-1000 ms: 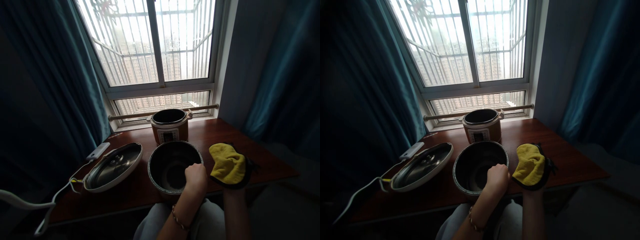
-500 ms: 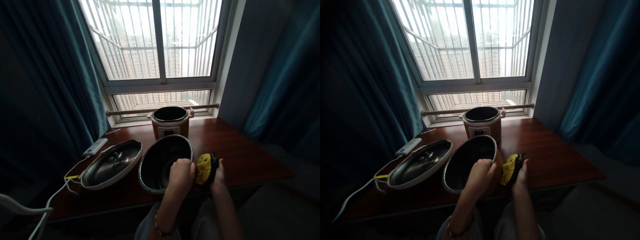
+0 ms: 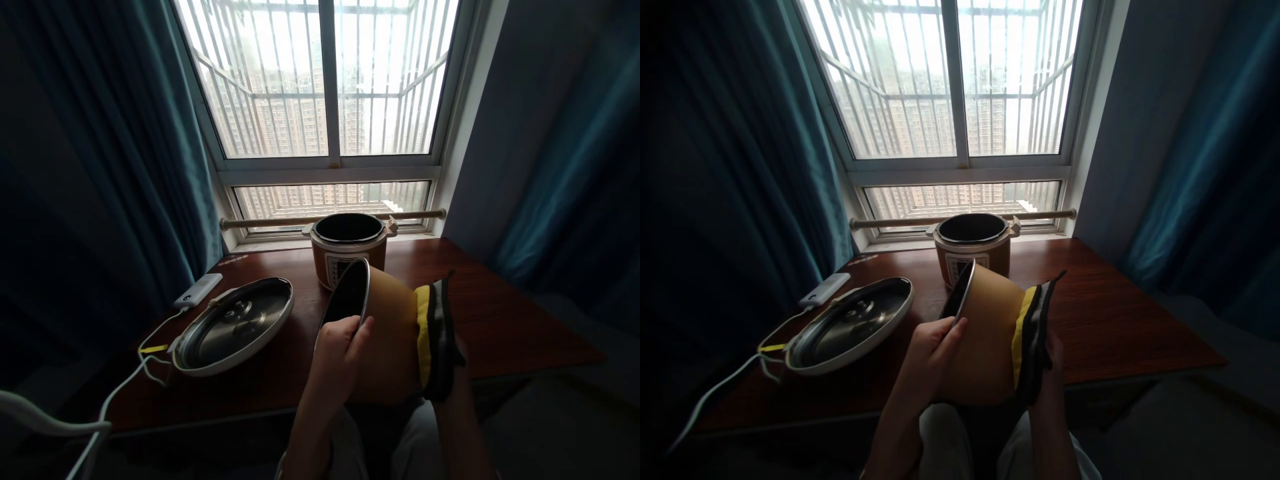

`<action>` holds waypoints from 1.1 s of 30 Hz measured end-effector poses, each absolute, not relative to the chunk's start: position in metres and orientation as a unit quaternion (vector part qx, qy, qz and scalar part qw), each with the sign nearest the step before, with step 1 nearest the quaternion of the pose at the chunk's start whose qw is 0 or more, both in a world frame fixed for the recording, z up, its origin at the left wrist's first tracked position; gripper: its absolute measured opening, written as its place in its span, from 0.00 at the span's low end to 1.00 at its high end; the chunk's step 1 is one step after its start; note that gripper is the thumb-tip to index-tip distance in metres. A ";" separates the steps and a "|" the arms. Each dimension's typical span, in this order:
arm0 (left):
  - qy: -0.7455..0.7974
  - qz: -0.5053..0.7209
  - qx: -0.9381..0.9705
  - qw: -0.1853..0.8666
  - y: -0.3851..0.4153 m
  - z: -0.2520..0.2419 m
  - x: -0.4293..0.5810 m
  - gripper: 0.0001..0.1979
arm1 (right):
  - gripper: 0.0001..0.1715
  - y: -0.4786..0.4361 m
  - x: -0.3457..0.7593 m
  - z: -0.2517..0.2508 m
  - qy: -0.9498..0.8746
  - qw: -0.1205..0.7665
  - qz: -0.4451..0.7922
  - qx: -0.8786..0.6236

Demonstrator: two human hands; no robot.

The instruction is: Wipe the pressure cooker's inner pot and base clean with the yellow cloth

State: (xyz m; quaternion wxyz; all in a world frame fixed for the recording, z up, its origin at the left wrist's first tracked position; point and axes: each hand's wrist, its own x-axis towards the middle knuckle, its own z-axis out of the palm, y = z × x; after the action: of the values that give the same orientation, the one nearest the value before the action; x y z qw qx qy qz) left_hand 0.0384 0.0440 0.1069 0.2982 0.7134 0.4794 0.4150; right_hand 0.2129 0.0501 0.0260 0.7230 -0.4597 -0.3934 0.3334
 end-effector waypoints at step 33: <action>0.470 0.516 0.654 0.293 0.065 0.031 0.054 0.21 | 0.19 0.078 0.232 0.036 -0.385 0.701 0.315 -0.510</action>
State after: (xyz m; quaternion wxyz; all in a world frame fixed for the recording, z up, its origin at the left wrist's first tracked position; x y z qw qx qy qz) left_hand 0.0544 0.0649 0.0312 0.2928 0.6538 0.4698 0.5159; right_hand 0.2316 0.0779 0.0360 0.7011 -0.5103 -0.3854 0.3154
